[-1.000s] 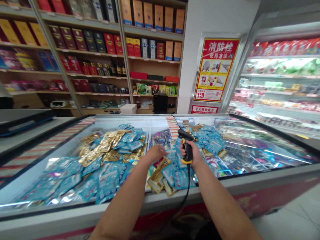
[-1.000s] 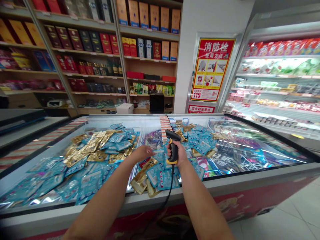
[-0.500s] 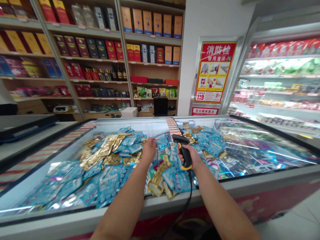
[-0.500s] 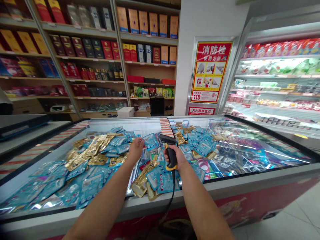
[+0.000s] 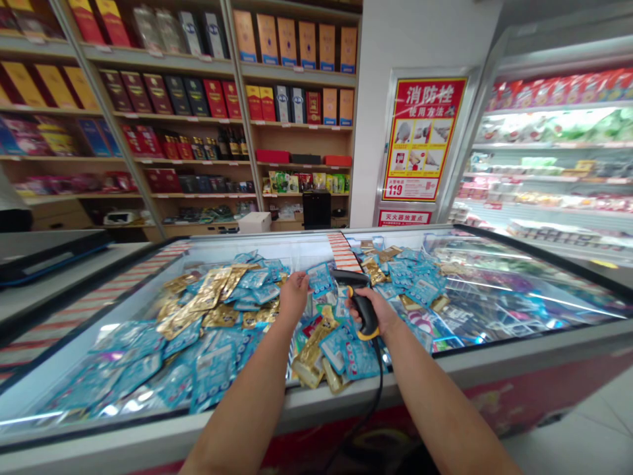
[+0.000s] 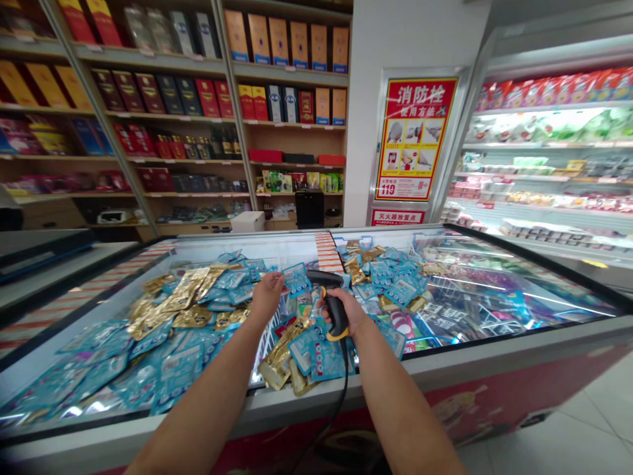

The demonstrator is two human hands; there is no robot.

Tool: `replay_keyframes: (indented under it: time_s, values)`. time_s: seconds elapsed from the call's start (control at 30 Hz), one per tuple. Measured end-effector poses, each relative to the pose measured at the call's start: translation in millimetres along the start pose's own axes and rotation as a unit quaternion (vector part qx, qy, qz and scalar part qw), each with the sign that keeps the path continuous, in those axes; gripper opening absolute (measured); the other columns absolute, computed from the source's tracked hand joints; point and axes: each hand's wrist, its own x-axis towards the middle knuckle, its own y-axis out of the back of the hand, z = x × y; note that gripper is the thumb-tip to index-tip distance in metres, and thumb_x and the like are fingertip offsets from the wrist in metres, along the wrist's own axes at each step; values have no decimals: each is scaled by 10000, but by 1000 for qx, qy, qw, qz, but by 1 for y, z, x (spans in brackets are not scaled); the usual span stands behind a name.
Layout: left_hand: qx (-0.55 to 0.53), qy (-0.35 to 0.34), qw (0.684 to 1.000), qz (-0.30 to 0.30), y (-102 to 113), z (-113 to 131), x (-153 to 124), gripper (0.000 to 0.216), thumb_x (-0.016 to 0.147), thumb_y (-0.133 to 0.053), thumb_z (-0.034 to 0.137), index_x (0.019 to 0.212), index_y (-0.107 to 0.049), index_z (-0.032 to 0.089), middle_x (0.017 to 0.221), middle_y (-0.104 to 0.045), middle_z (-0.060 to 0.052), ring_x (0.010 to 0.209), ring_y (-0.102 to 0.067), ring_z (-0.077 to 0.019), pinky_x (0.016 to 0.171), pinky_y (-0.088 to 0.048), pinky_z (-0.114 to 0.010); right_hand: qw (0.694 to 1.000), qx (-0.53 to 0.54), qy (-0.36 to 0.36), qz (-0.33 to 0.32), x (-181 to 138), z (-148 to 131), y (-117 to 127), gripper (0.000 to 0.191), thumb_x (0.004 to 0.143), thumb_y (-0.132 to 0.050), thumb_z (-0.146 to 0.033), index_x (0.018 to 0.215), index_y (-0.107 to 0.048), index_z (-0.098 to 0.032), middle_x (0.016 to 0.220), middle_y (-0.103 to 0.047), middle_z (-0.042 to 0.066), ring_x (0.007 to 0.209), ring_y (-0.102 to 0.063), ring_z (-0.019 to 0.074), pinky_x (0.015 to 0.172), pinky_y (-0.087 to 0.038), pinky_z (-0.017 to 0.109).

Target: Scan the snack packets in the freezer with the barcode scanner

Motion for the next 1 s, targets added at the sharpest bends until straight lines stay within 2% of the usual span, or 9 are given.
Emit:
replay_keyframes:
  time_s: [0.33,0.57,0.67,0.77,0.93,1.0]
  values:
    - [-28,-1,1000,-3,0,6,-4,85,802,-621,228,859,-612,165,739,-646,-21,678,-643,-154,612,-576,-299,1000,-2,-8,-1,-2,0,-2,183,758,-627,-311,827,-611,-142,663,-657,44,456,-541,111,399,-390,203]
    - [-33,16,999,10,1,5,-4,132,789,-619,232,902,-582,173,686,-606,9,608,-633,-147,614,-567,-312,1000,4,6,18,-1,0,-2,170,782,-606,-312,798,-626,-144,649,-656,44,480,-542,113,406,-398,205]
    - [-83,13,995,52,2,3,-2,230,773,-605,224,984,-520,188,662,-578,41,575,-616,-131,610,-566,-304,1000,6,13,26,-2,0,-4,183,768,-626,-317,777,-625,-134,645,-650,46,471,-539,111,396,-388,206]
    - [-169,29,978,119,6,3,3,290,734,-612,190,988,-473,200,663,-557,65,553,-586,-95,627,-567,-282,999,3,11,38,-2,-1,-4,189,766,-627,-315,772,-625,-127,639,-645,45,458,-535,109,388,-380,206]
    - [-247,67,938,235,18,8,12,115,746,-519,144,855,-531,177,659,-519,52,583,-591,-73,703,-569,-261,999,3,5,41,-1,-1,-3,195,782,-620,-322,774,-624,-127,624,-638,47,457,-533,111,389,-387,210]
    - [-265,89,920,274,22,9,16,166,754,-484,118,891,-565,164,694,-547,26,637,-631,-87,737,-572,-267,999,4,10,42,-1,-1,-3,199,772,-632,-326,772,-624,-127,632,-639,48,463,-537,111,391,-392,209]
